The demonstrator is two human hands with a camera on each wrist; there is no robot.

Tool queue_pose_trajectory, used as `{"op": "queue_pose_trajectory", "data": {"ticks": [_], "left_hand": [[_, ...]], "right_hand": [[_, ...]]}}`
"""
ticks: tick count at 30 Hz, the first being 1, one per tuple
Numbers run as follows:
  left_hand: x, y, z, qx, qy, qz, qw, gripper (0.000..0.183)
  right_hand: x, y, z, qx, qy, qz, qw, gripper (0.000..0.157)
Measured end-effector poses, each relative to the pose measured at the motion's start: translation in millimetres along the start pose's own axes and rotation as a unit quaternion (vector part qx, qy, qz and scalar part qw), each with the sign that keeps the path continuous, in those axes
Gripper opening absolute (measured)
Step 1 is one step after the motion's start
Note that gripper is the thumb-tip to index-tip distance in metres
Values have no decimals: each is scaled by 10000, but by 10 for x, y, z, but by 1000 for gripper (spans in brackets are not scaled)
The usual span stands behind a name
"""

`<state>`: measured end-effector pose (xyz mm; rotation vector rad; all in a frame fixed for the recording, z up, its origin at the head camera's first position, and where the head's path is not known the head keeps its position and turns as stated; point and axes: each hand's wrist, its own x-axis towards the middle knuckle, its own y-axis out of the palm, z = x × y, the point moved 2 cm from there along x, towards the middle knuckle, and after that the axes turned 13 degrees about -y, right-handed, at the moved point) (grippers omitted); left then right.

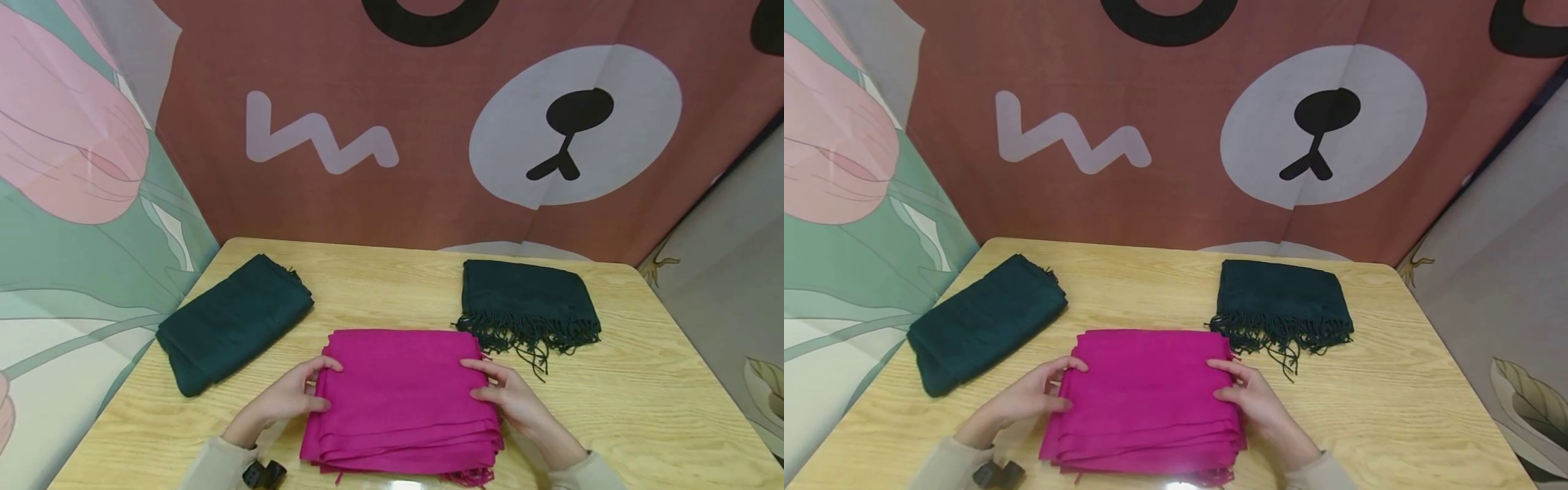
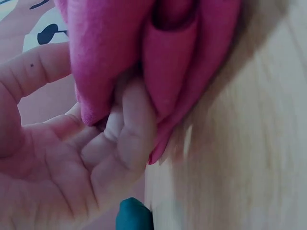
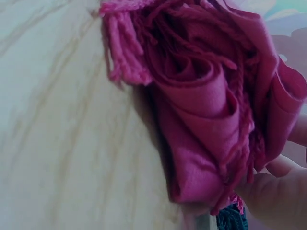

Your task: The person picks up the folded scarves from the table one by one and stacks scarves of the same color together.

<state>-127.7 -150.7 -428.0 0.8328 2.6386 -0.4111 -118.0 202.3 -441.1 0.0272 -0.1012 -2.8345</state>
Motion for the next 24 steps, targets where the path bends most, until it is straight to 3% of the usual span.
{"op": "queue_pose_trajectory", "data": {"ticks": [4, 11, 15, 18, 24], "left_hand": [[-25, -13, -3, 300, 71, -248, 9992, 49], [-89, -59, 1, 864, 393, -863, 9917, 65], [-102, -77, 25, 1089, 571, -1058, 9867, 72], [-101, -83, 44, 968, 539, -1001, 9888, 77], [-102, -74, 52, 328, 378, -570, 9971, 82]], "right_hand": [[-12, -8, 38, -253, -46, 68, 9996, 56], [-53, -41, 83, -1258, -299, 49, 9916, 57], [-87, -70, 59, -1336, -251, 2, 9907, 60], [-110, -79, 56, -1292, -208, -55, 9914, 63], [-136, -76, 79, -1022, -109, 53, 9947, 68]]}}
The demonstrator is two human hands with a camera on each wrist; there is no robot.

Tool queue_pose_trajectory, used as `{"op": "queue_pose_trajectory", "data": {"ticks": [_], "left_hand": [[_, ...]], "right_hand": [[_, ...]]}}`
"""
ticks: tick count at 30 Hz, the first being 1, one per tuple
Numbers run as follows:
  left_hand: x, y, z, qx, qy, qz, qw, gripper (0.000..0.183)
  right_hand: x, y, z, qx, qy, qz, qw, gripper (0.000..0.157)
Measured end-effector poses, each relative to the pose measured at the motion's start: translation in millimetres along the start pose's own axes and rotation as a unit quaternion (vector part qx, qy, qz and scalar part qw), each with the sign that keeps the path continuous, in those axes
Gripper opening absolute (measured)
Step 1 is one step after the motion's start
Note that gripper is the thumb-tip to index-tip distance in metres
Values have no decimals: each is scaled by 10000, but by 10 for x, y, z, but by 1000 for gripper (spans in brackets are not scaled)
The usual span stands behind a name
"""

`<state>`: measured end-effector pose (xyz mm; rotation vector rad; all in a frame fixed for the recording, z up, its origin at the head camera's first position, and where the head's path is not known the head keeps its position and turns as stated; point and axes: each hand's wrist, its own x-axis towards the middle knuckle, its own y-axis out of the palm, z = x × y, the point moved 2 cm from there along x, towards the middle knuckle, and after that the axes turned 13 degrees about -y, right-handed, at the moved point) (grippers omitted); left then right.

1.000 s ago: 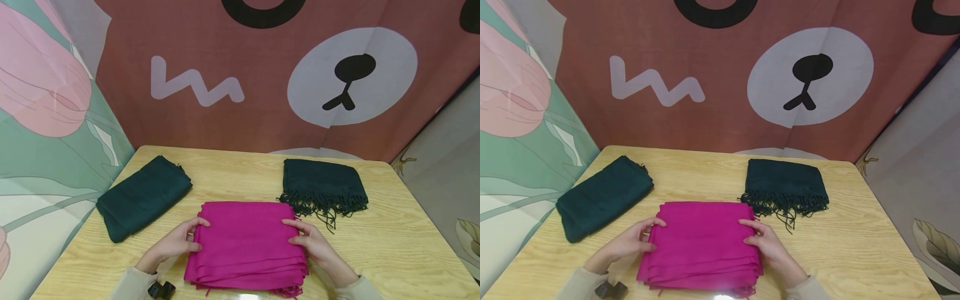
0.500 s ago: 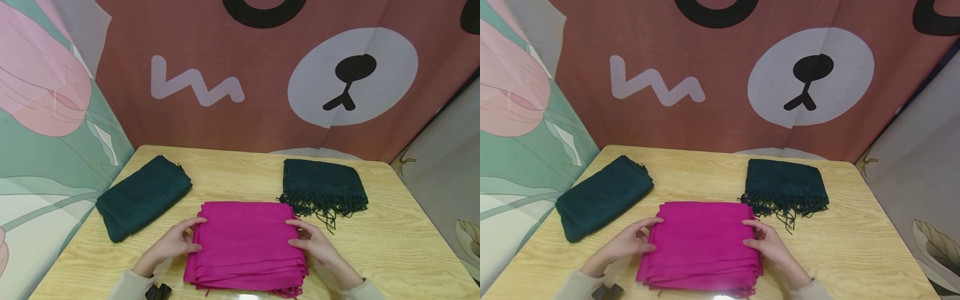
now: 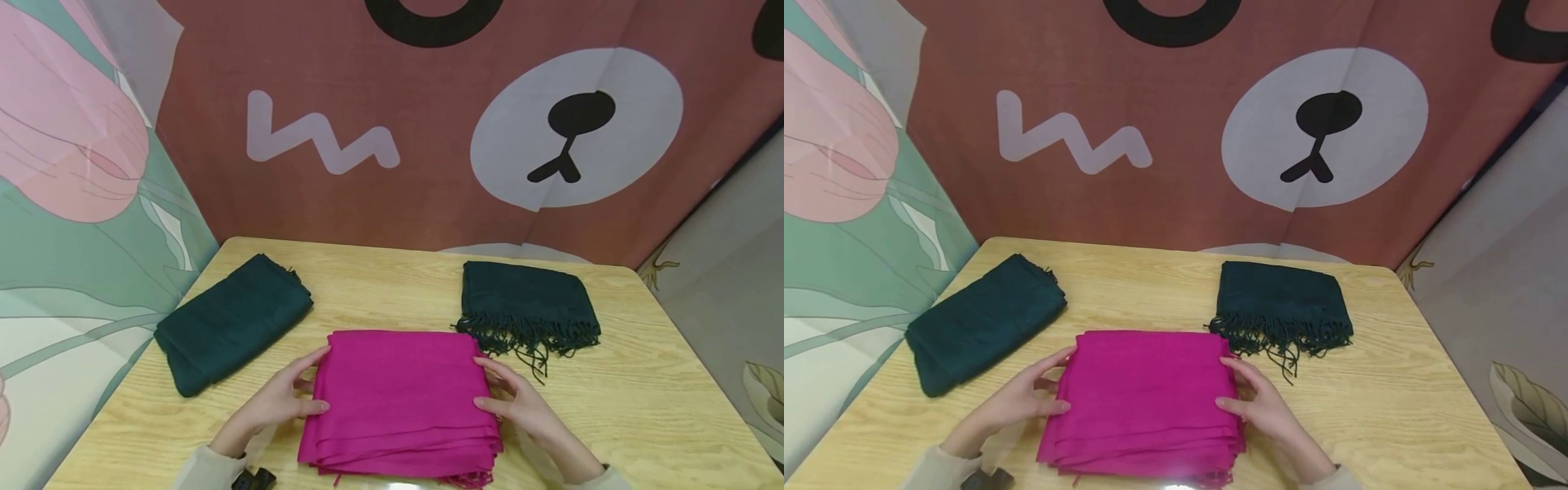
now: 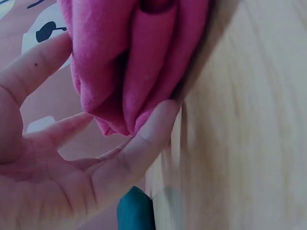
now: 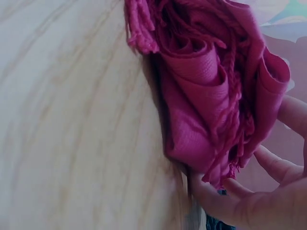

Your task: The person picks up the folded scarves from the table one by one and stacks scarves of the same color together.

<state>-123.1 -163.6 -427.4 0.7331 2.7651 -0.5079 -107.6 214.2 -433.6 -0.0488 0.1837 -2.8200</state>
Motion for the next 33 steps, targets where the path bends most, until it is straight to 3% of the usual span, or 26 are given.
{"op": "queue_pose_trajectory", "data": {"ticks": [6, 13, 21, 33], "left_hand": [[37, 18, 21, -114, -132, 53, 9998, 82], [63, 23, 20, -30, -32, 81, 10000, 82], [100, 10, -5, -117, -191, -61, 9997, 81], [132, 5, 15, -273, -102, -132, 9995, 80]], "right_hand": [[5, -15, -19, 69, -58, 186, 9998, 69], [22, 2, -41, 191, -126, 237, 9995, 70], [61, 32, -42, 326, -156, 156, 9992, 70], [87, 62, -23, 507, -119, -17, 9986, 71]]}}
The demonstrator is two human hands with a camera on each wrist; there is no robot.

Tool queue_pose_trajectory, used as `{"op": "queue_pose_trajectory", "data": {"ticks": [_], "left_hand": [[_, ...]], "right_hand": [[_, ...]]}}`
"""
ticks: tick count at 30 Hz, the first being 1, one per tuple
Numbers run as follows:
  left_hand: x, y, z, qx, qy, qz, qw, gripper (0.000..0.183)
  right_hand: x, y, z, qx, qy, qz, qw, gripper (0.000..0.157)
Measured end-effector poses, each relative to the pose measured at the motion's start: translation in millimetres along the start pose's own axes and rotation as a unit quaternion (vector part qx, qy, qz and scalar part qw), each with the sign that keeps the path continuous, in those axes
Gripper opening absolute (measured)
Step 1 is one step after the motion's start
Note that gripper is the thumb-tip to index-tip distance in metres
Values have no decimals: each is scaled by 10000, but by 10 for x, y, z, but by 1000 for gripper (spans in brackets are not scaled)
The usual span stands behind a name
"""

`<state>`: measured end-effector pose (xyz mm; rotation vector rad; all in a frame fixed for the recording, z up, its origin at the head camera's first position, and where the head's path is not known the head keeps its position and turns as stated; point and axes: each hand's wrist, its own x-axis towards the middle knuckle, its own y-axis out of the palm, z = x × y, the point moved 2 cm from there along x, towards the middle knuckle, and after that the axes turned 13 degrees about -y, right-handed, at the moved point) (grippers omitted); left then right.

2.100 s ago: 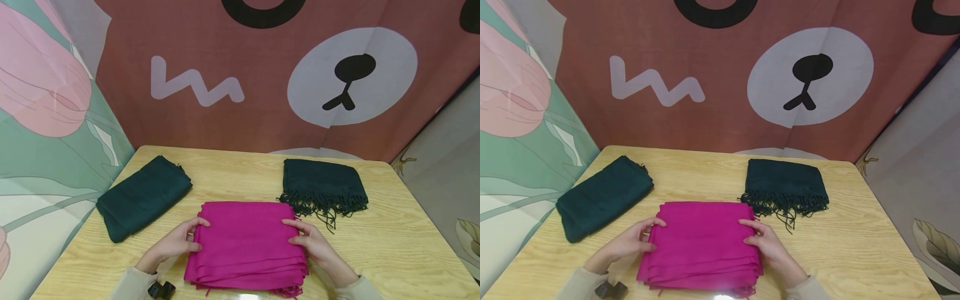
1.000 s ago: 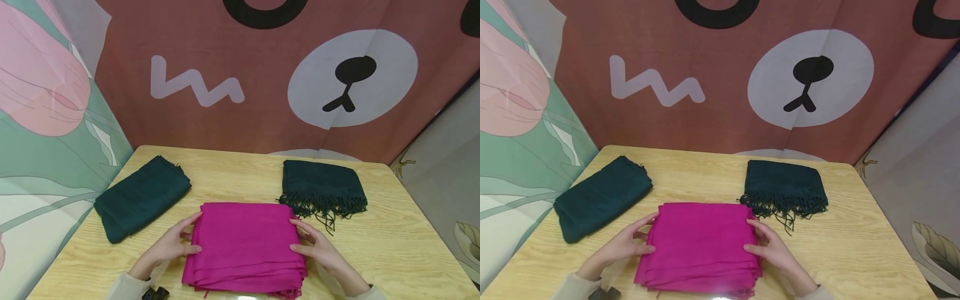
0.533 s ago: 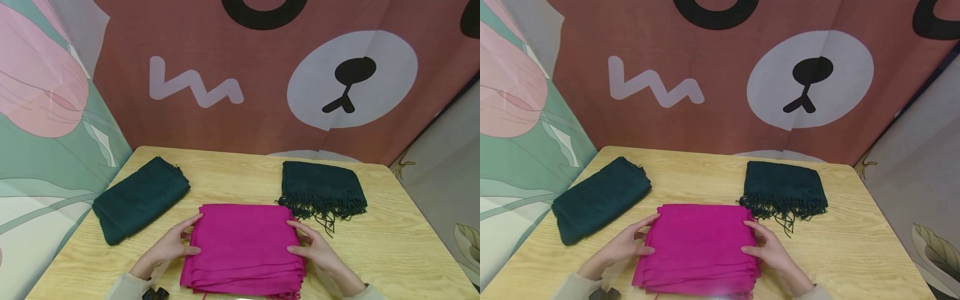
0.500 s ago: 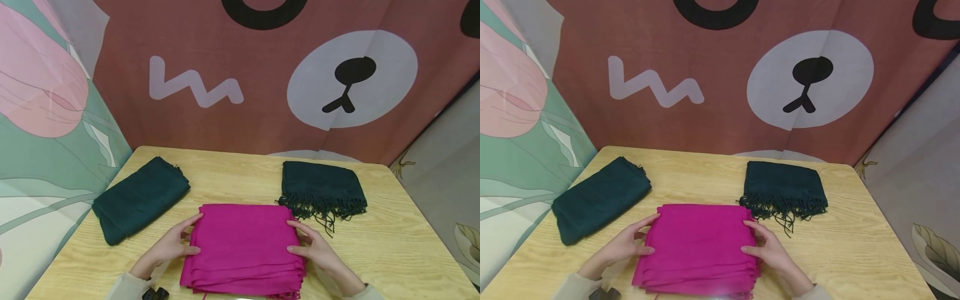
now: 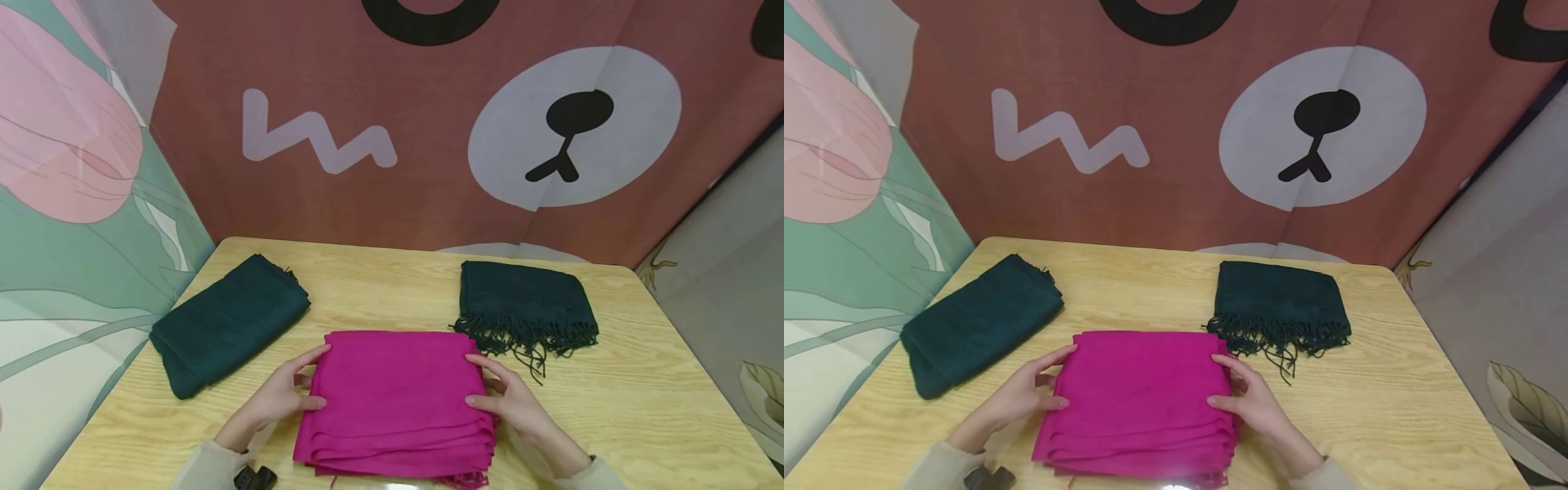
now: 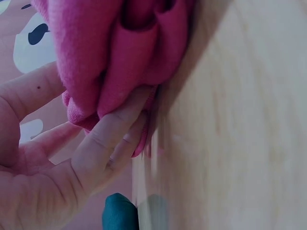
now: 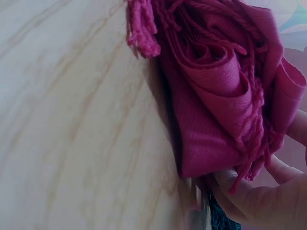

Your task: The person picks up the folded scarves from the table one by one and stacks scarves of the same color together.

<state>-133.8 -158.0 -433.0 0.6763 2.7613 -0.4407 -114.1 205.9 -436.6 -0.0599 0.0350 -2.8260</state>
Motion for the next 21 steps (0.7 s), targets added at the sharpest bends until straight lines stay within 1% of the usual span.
{"op": "queue_pose_trajectory", "data": {"ticks": [4, 15, 21], "left_hand": [[5, 1, 0, -86, -3, 22, 10000, 80], [31, -16, 3, -52, -115, -193, 9997, 80], [43, -24, -2, -28, -140, -264, 9996, 80]], "right_hand": [[10, -2, -3, 69, 33, 20, 10000, 73], [39, 28, 49, 160, -96, 57, 9998, 70], [60, 43, 67, 181, -7, 1, 9998, 70]]}}
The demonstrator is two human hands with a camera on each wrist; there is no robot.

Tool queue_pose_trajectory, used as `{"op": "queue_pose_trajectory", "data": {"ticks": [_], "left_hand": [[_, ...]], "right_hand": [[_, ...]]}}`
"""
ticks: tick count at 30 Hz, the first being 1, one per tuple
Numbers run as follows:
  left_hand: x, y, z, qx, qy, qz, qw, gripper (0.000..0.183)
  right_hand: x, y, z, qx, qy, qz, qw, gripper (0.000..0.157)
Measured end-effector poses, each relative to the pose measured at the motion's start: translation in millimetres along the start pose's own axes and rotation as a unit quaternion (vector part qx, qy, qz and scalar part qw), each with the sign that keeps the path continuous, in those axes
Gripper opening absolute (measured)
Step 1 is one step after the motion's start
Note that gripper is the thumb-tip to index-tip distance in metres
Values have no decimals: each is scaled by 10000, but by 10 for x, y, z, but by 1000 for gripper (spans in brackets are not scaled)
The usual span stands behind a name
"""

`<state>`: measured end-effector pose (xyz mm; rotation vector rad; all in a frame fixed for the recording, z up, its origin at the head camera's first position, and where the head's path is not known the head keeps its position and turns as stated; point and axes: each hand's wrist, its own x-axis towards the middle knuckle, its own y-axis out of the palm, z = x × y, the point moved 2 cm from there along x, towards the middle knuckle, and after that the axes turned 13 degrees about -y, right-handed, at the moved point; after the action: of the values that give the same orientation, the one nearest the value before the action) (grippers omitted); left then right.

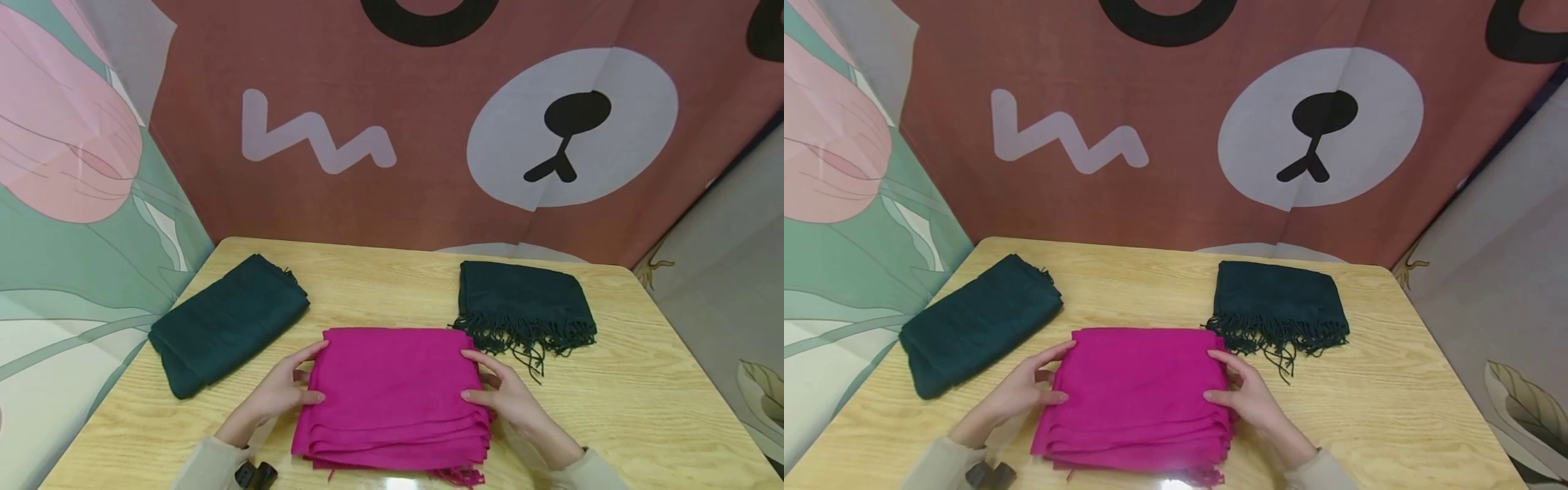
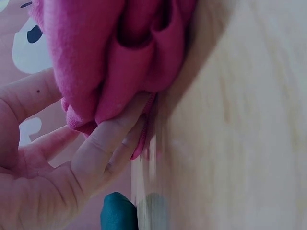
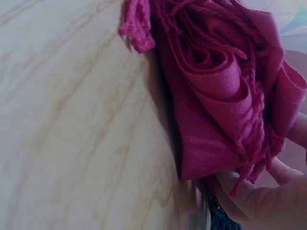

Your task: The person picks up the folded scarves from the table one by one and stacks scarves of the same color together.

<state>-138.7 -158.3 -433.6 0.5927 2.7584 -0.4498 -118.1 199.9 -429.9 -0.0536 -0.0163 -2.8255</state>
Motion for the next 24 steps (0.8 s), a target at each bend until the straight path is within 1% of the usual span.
{"op": "queue_pose_trajectory", "data": {"ticks": [10, 18, 21, 22, 24], "left_hand": [[38, -23, 23, 31, 76, -115, 9999, 80], [79, -65, 29, -97, 156, -54, 9998, 79], [87, -74, 24, -50, 219, -78, 9997, 80], [93, -81, 29, 39, 269, -95, 9996, 80], [104, -87, 30, 87, 269, -142, 9995, 80]], "right_hand": [[42, 16, -16, -100, -18, -107, 9999, 69], [82, 27, -33, -193, 15, -242, 9995, 68], [99, 29, -44, -249, -30, -264, 9993, 67], [105, 29, -47, -270, -48, -256, 9993, 67], [115, 28, -53, -281, -67, -241, 9993, 67]]}}
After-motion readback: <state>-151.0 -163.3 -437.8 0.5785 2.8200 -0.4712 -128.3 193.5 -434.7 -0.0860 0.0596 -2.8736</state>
